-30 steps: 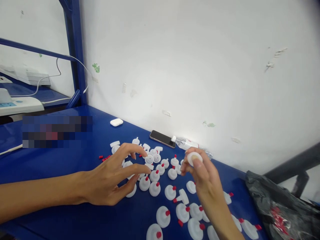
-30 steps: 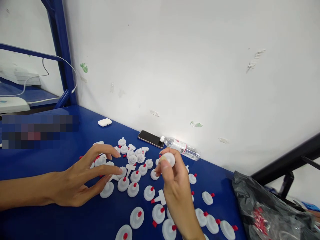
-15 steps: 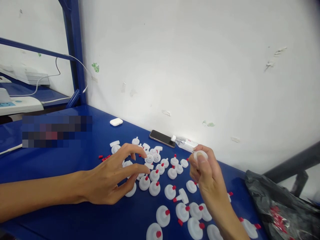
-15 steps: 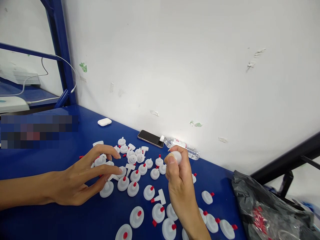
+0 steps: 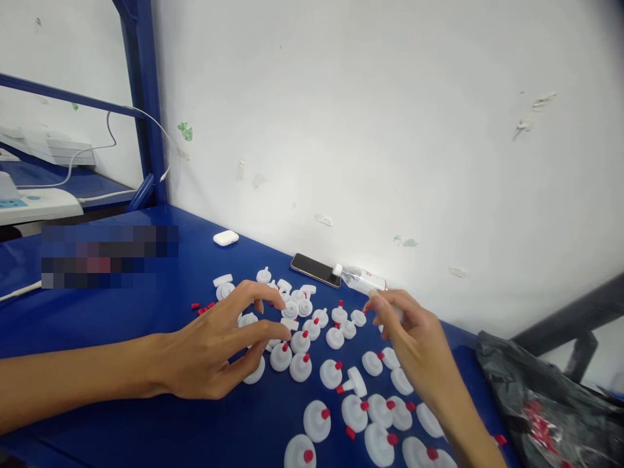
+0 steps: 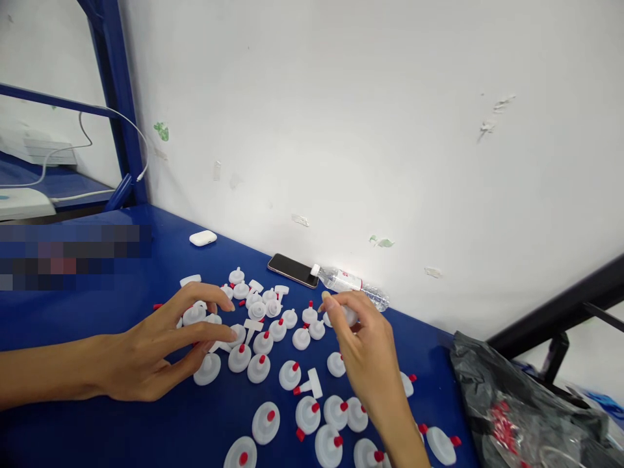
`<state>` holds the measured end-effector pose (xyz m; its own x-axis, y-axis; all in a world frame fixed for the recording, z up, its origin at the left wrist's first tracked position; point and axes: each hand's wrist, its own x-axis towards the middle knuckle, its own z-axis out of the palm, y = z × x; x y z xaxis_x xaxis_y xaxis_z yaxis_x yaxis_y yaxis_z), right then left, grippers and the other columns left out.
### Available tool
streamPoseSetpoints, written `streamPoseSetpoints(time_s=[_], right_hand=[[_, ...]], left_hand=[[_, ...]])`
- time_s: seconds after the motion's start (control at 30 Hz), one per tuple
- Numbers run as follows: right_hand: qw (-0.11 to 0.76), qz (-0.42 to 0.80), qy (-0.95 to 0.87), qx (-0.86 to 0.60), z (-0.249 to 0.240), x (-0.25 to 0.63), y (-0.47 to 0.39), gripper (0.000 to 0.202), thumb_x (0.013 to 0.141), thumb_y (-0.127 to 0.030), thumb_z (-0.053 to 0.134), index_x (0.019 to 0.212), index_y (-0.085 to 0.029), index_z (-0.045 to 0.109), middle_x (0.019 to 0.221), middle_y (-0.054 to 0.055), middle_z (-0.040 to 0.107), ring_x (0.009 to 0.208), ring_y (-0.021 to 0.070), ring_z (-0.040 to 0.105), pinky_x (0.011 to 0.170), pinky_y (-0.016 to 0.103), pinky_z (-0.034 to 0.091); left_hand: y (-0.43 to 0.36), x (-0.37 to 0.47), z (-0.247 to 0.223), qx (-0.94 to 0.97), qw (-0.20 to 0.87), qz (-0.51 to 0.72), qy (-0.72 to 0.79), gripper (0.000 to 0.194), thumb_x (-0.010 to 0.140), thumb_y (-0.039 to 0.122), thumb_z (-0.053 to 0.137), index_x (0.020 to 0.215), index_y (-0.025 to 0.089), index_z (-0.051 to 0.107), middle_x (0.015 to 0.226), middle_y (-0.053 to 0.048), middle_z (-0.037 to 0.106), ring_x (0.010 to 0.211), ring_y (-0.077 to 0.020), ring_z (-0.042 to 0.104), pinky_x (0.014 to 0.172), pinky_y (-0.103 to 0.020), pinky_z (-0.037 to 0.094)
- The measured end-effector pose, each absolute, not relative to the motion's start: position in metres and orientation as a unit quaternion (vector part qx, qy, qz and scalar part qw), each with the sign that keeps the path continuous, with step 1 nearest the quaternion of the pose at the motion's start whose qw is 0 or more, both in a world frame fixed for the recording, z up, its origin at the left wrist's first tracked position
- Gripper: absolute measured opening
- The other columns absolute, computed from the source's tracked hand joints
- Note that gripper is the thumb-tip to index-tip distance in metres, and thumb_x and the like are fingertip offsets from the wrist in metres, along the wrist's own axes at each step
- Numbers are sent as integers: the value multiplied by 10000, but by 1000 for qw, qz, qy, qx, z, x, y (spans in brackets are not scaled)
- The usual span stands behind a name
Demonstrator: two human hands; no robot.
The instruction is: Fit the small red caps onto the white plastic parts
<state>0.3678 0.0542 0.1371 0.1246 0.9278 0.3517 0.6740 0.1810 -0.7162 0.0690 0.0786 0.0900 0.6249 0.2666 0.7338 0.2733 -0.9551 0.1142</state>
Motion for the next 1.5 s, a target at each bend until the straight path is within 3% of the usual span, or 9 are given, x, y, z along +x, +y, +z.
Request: streamPoseSetpoints(time_s=[0.2, 0.3, 0.43, 0.67, 0.83, 1.03, 1.17, 1.3, 1.5], right_hand=[[313, 35, -670, -673, 133, 388, 60, 388, 1007, -586, 486, 905, -272, 689, 610, -23, 655, 618, 215, 664, 602, 298, 437], [270, 22, -701, -660, 124, 394, 65, 352, 997, -519, 504, 918, -265, 734, 864, 36, 764, 786, 250, 712, 739, 357, 507], [212, 28, -716, -664, 115, 398, 69, 299, 956, -425, 570, 969, -255, 815, 1116, 94, 764, 1077, 317, 690, 916, 443, 516], [131, 53, -697, -703, 110, 398, 70, 251, 952, -306, 542, 954, -261, 789, 959, 44, 809, 872, 282, 753, 750, 402, 538], [145, 25, -719, -679, 105, 388, 73, 349, 965, -390, 556, 1237, -254, 726, 1087, 61, 796, 1013, 296, 735, 829, 420, 552], [124, 8, -743, -658, 104, 382, 75, 233, 954, -259, 558, 953, -250, 791, 960, 46, 806, 885, 296, 734, 767, 418, 538], [163, 1, -739, -654, 115, 380, 68, 224, 980, -288, 561, 986, -271, 784, 999, 31, 809, 919, 283, 732, 808, 420, 542], [293, 31, -769, -567, 125, 363, 54, 144, 971, -349, 655, 962, -306, 792, 991, -9, 817, 948, 253, 738, 848, 400, 549], [441, 67, -815, -370, 122, 325, 36, 110, 913, -157, 759, 939, -261, 785, 848, -24, 817, 736, 176, 727, 804, 349, 526]], left_hand=[[80, 70, 90, -902, 6, -403, -152, 362, 895, -43, 498, 1161, 158, 641, 1238, -122, 492, 1079, -186, 535, 913, -279, 537], [81, 70, 89, -903, 10, -402, -151, 365, 894, -42, 496, 1163, 158, 641, 1238, -128, 498, 1073, -190, 537, 916, -293, 542], [79, 70, 91, -902, 12, -405, -148, 344, 896, -32, 506, 1144, 160, 647, 1213, -127, 513, 1060, -195, 545, 893, -297, 549], [77, 70, 92, -905, 4, -396, -153, 362, 889, -50, 500, 1146, 161, 644, 1229, -116, 492, 1028, -177, 529, 920, -298, 526], [76, 69, 90, -908, -1, -389, -154, 372, 888, -56, 496, 1151, 164, 640, 1230, -114, 479, 1062, -187, 509, 896, -289, 513], [76, 70, 91, -905, 1, -395, -157, 371, 885, -52, 498, 1136, 178, 644, 1216, -113, 497, 1063, -191, 532, 841, -273, 524], [76, 71, 94, -905, 7, -396, -155, 367, 881, -52, 496, 1125, 181, 643, 1179, -112, 521, 1053, -199, 553, 861, -303, 538], [75, 71, 94, -903, 8, -400, -154, 359, 904, -20, 499, 1167, 175, 647, 1147, -115, 551, 1032, -198, 572, 886, -319, 551], [75, 72, 88, -909, 1, -382, -169, 539, 953, 195, 625, 1474, 148, 497, 1294, -170, 626, 1209, -274, 603, 1080, -470, 530]])
